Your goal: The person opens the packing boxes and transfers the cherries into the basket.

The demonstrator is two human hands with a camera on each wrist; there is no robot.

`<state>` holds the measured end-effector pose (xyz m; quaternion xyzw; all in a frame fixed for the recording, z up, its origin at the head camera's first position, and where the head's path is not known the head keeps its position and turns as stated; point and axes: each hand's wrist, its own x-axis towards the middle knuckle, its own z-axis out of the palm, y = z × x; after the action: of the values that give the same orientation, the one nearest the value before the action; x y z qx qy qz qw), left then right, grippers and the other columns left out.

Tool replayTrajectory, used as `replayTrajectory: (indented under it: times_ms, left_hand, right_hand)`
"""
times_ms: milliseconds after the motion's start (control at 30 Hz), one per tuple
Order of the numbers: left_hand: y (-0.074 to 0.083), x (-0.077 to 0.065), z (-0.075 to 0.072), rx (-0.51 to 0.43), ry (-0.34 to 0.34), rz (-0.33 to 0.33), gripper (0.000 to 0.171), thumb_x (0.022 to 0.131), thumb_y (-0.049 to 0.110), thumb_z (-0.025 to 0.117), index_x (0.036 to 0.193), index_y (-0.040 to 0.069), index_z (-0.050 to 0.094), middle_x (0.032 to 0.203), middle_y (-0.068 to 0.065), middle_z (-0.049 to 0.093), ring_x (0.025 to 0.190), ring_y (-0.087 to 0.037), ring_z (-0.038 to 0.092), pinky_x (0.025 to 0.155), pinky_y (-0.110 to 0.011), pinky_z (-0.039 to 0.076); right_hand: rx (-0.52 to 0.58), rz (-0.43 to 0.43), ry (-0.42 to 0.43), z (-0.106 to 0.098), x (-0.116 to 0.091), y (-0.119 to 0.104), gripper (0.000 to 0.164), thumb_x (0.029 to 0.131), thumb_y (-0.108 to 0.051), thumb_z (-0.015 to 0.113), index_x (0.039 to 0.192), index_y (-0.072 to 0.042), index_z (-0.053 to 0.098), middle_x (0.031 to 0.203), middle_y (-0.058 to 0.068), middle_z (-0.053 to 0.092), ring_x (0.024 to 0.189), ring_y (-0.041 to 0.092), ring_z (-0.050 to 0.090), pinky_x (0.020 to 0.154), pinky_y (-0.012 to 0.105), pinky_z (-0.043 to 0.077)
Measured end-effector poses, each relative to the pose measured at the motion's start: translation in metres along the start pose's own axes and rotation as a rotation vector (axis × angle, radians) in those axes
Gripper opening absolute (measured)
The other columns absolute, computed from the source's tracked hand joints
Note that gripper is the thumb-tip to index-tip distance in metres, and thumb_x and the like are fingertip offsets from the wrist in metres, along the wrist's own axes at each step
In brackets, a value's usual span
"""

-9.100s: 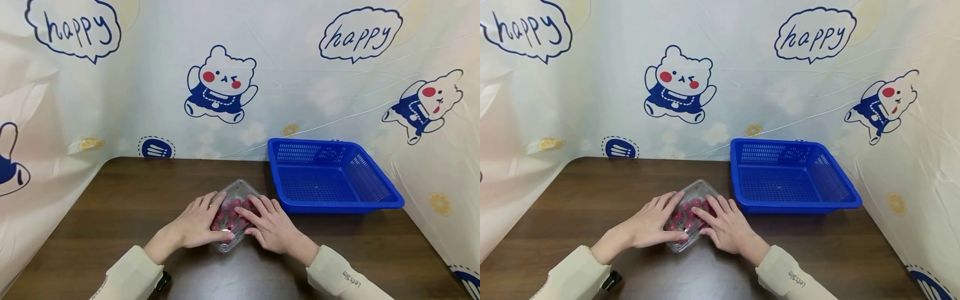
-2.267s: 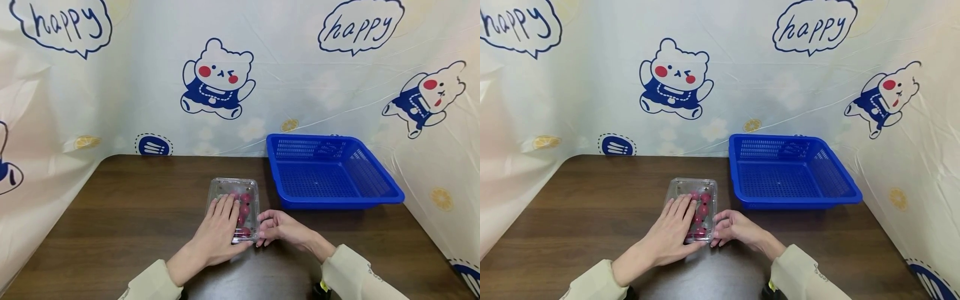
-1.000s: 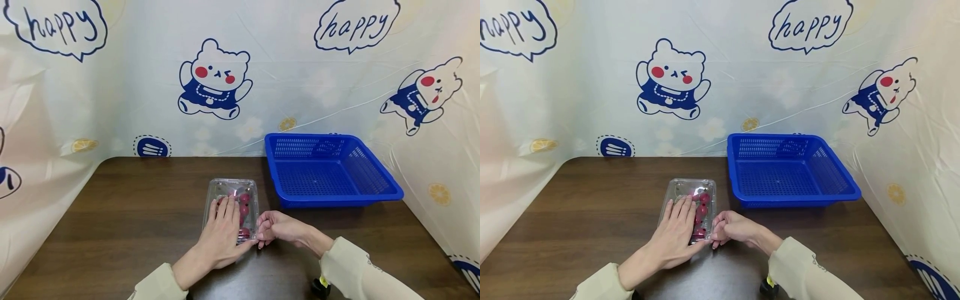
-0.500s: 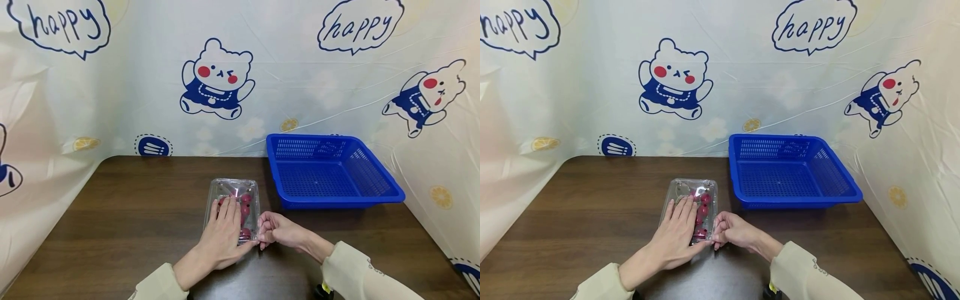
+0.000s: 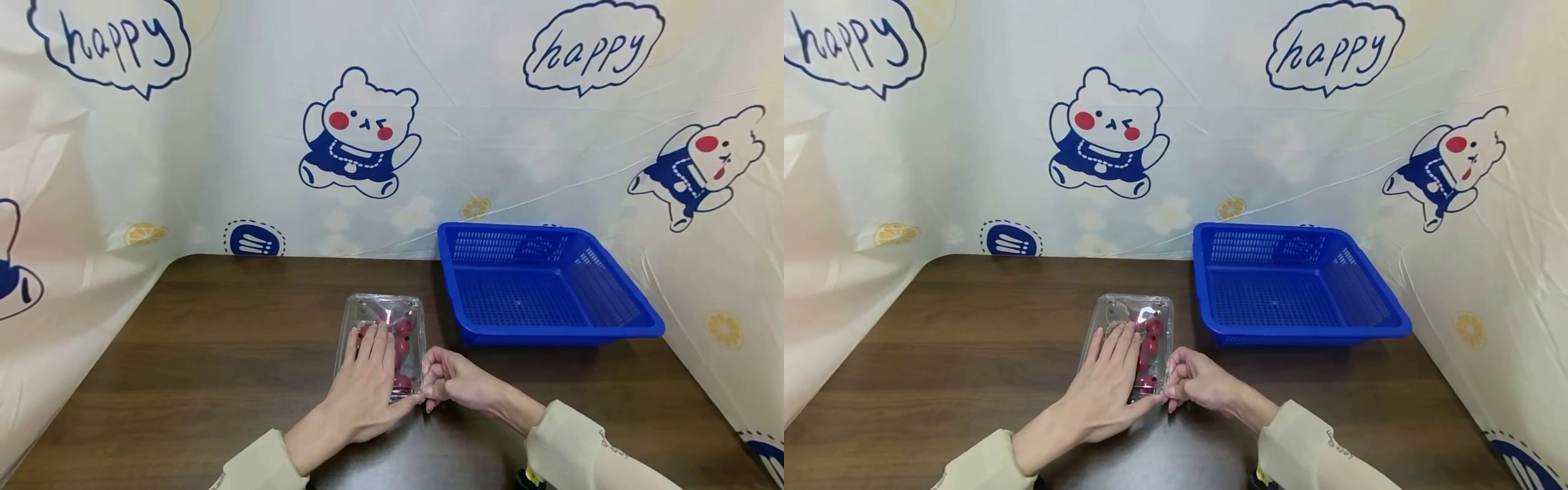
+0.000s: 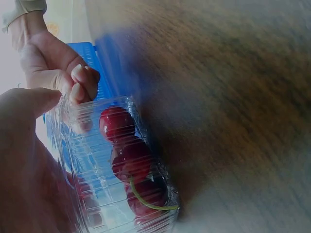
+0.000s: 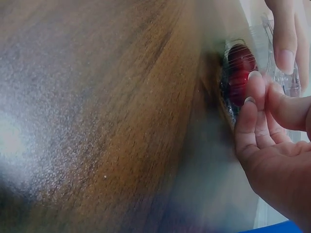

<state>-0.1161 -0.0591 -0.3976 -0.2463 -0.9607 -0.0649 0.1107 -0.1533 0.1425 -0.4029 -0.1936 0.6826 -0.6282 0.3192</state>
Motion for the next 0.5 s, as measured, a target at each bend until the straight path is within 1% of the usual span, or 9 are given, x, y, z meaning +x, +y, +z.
replayTrajectory:
  times_ms: [100,267,367,500]
  left_hand:
    - [0.0006,0.0,0.0002,-0.002,0.003,0.0,0.093,0.085,0.066,0.046,0.136,-0.012,0.044,0.145,-0.031,0.044,0.134,-0.043,0.037,0.11,-0.064,0.025]
    - [0.0009,0.0007,0.0021,0.005,0.026,-0.007,0.097,0.081,0.07,0.05,0.133,-0.012,0.047,0.143,-0.031,0.045,0.133,-0.043,0.038,0.11,-0.064,0.025]
    - [0.001,0.0017,0.0029,0.007,0.032,-0.017,0.099,0.079,0.072,0.05,0.133,-0.011,0.047,0.144,-0.03,0.045,0.133,-0.042,0.038,0.11,-0.064,0.026]
    - [0.0018,0.0032,0.0033,-0.009,0.039,-0.033,0.099,0.081,0.073,0.048,0.133,-0.011,0.047,0.144,-0.03,0.045,0.133,-0.041,0.038,0.11,-0.064,0.027]
  right_hand:
    - [-0.01,0.004,-0.003,-0.0001,0.0005,0.0008,0.023,0.083,0.018,0.051,0.096,0.002,0.044,0.073,0.0,0.063,0.065,0.014,0.065,0.062,0.023,0.057]
    - [-0.03,0.034,-0.007,-0.0024,0.0017,0.0006,0.019,0.085,0.013,0.056,0.098,0.003,0.045,0.072,-0.001,0.064,0.064,0.014,0.066,0.063,0.023,0.056]
    - [-0.04,0.064,0.002,-0.0038,0.0017,-0.0006,0.018,0.085,0.01,0.058,0.097,0.002,0.047,0.07,-0.002,0.066,0.063,0.014,0.067,0.063,0.023,0.056]
    - [-0.024,0.099,0.013,-0.0056,0.0008,-0.0033,0.018,0.085,0.006,0.059,0.096,-0.002,0.047,0.07,-0.003,0.069,0.062,0.014,0.067,0.062,0.024,0.055]
